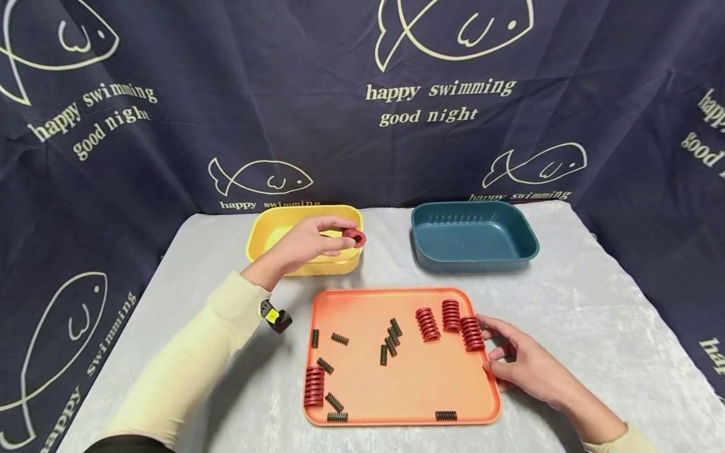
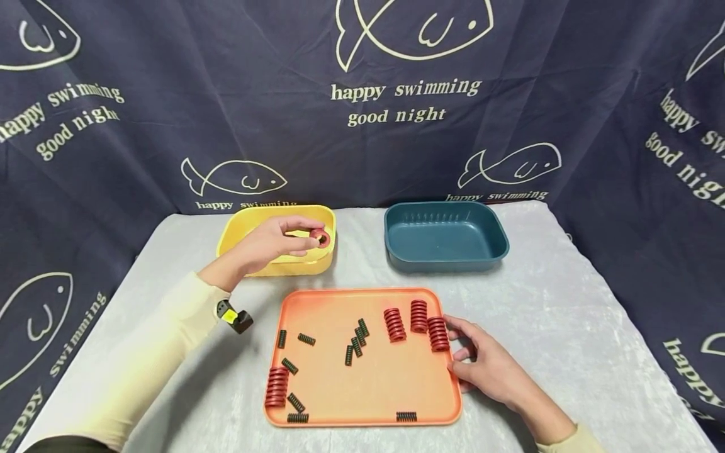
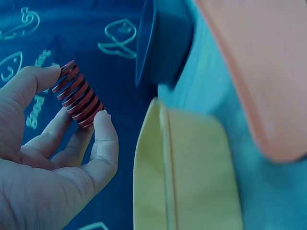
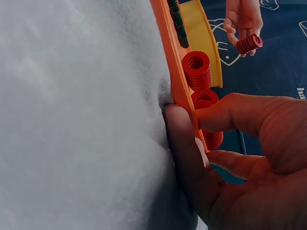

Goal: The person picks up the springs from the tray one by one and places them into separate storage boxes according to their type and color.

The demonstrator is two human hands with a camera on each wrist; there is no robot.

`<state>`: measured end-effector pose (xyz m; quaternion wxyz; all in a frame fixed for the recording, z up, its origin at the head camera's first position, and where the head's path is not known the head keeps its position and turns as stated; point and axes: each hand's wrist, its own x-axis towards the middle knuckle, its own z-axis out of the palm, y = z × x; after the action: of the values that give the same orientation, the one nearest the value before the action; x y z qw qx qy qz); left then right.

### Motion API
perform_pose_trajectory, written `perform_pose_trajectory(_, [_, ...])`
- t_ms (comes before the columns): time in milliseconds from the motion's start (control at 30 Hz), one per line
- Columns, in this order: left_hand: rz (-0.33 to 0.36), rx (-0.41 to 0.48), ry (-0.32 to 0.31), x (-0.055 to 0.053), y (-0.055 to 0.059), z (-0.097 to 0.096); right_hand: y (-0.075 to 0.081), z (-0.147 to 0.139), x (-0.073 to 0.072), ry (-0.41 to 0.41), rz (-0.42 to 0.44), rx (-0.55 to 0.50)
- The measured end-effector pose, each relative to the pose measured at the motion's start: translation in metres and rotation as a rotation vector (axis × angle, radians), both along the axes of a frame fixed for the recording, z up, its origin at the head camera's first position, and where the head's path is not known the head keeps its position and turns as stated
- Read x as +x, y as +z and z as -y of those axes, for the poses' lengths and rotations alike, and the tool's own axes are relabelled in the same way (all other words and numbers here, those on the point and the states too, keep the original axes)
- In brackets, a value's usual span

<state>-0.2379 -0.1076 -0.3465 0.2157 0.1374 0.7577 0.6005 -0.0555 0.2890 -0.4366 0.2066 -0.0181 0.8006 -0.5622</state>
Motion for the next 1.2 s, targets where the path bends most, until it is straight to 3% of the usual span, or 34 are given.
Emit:
perform_pose_trajectory(167, [-0.02,-0.07,0.042,-0.016,0.0,0.015,0.0,0.0,0.001,0.005,-0.022,-0.006])
perform_pose_trajectory(600, [0.095,-0.128,0.13,-0.048,-0.016,0.043,0.002,0.002,0.002,-0.008,-0.013,0.036])
perform_pose_trajectory(833, [0.128,-0.252,0.144,-0.058,-0.029,0.052,0.001,0.001,0.002,-0.021,-0.003,0.052])
perform_pose_trajectory(1200, [0.028,-0.457,0.085,-0.063,-0.044,0.059,0.001,0.0,0.002,-0.027,0.002,0.051])
